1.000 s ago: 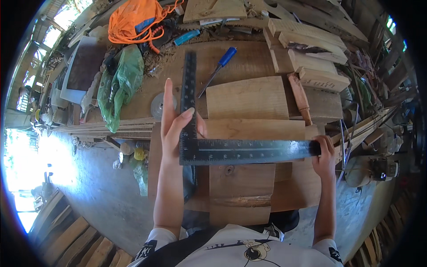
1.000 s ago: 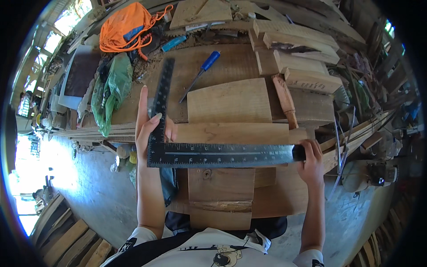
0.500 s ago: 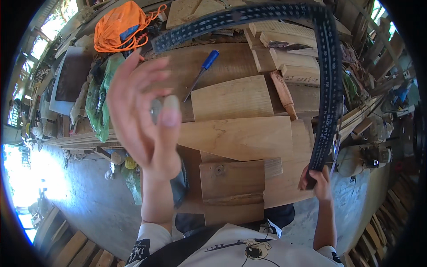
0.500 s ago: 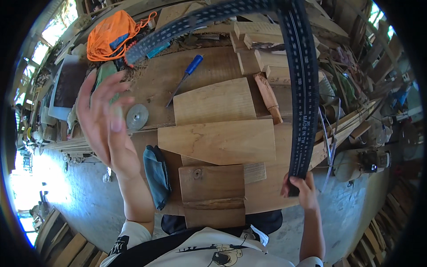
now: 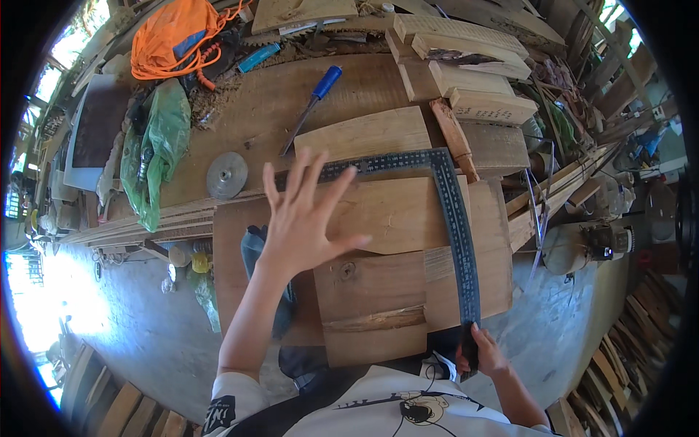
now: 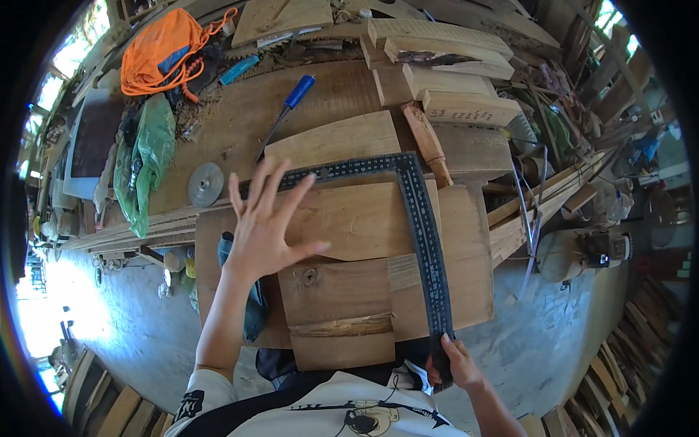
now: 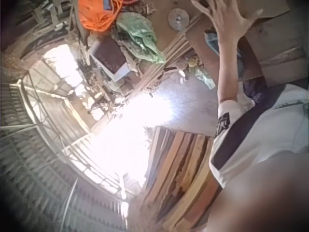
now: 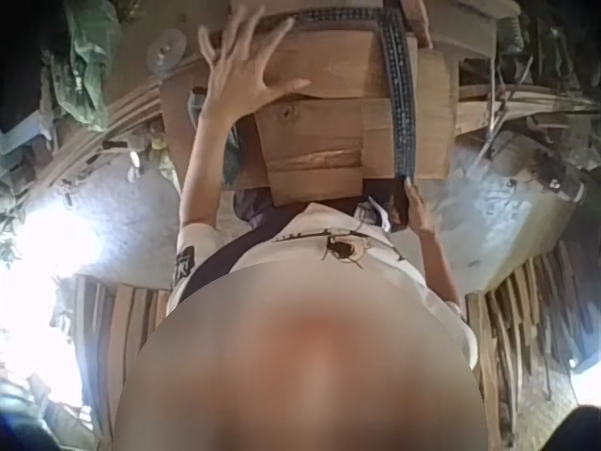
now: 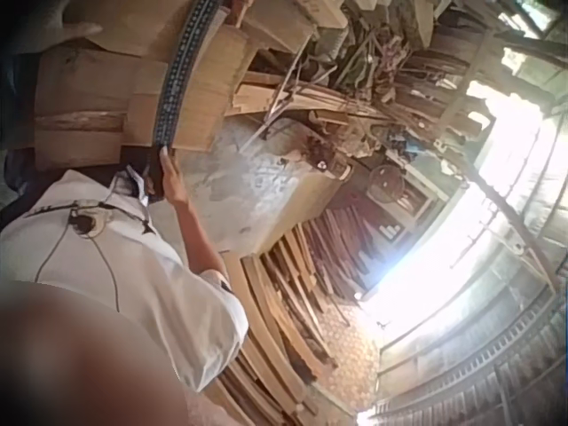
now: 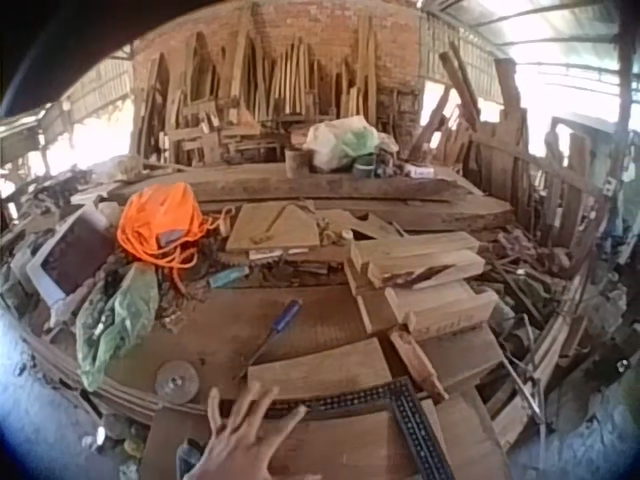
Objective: The recorder uses a chisel and mallet to shape wood, measures with an L-square, and cleans the wood with a cloth.
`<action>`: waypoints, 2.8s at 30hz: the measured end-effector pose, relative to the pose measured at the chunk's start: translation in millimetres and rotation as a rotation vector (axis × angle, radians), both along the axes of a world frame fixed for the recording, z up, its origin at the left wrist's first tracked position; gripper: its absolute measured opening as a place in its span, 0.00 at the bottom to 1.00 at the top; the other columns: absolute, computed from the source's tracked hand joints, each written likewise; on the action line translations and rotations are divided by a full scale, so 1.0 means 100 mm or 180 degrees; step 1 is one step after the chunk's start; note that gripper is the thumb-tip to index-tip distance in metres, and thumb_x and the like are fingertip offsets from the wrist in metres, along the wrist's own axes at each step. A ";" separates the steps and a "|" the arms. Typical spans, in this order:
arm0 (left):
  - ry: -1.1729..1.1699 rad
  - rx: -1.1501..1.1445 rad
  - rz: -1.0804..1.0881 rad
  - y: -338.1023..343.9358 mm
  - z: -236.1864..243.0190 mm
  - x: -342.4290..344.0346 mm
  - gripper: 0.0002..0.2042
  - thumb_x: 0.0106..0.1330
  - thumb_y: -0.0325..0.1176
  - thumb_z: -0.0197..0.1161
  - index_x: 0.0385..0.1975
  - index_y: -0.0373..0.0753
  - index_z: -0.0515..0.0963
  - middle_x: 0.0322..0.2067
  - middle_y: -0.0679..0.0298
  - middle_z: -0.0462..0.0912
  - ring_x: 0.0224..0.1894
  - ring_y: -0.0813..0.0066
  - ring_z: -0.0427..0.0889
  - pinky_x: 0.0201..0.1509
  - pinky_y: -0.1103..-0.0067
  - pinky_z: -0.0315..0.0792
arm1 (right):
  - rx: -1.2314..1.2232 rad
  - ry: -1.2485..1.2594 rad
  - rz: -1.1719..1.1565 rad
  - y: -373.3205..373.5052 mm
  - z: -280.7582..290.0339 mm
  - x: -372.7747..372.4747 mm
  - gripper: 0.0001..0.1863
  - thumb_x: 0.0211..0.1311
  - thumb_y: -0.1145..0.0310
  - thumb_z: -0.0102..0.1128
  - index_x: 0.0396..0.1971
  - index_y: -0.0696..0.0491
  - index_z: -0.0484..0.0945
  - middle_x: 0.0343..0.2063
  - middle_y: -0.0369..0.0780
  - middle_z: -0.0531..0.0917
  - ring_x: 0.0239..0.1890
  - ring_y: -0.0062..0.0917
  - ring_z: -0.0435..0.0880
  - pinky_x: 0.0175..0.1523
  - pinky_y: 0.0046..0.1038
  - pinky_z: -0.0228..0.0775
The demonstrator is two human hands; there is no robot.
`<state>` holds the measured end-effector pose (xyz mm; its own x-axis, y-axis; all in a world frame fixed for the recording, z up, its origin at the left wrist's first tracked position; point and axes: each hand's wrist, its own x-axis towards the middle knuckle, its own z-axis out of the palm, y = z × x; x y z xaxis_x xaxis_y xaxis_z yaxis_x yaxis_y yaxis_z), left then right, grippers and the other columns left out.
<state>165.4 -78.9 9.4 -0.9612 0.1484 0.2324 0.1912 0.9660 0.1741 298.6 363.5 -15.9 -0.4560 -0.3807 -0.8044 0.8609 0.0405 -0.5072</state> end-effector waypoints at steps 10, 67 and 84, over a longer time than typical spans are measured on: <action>-0.0401 0.0351 -0.0728 0.09 -0.04 -0.09 0.55 0.43 0.76 0.75 0.76 0.60 0.70 0.71 0.53 0.65 0.71 0.50 0.67 0.78 0.51 0.55 | 0.0355 -0.0199 0.0345 0.17 -0.16 0.20 0.36 0.83 0.42 0.47 0.30 0.62 0.83 0.22 0.43 0.85 0.25 0.31 0.84 0.36 0.33 0.79; 0.1317 0.3120 0.2039 -0.45 0.15 0.48 0.10 0.77 0.34 0.67 0.36 0.35 0.77 0.23 0.72 0.77 0.19 0.89 0.66 0.22 0.84 0.58 | 0.3176 0.6511 0.1257 -0.78 1.00 -2.07 0.13 0.63 0.71 0.66 0.46 0.54 0.80 0.64 0.47 0.79 0.72 0.56 0.69 0.74 0.55 0.60; 0.0620 0.1096 0.2480 -1.98 -0.46 -0.81 0.33 0.74 0.54 0.63 0.68 0.34 0.72 0.45 0.41 0.87 0.50 0.39 0.85 0.60 0.56 0.74 | 0.3048 0.4957 0.0384 -0.77 -0.09 -1.39 0.19 0.66 0.72 0.64 0.56 0.54 0.77 0.68 0.48 0.74 0.73 0.51 0.67 0.76 0.54 0.57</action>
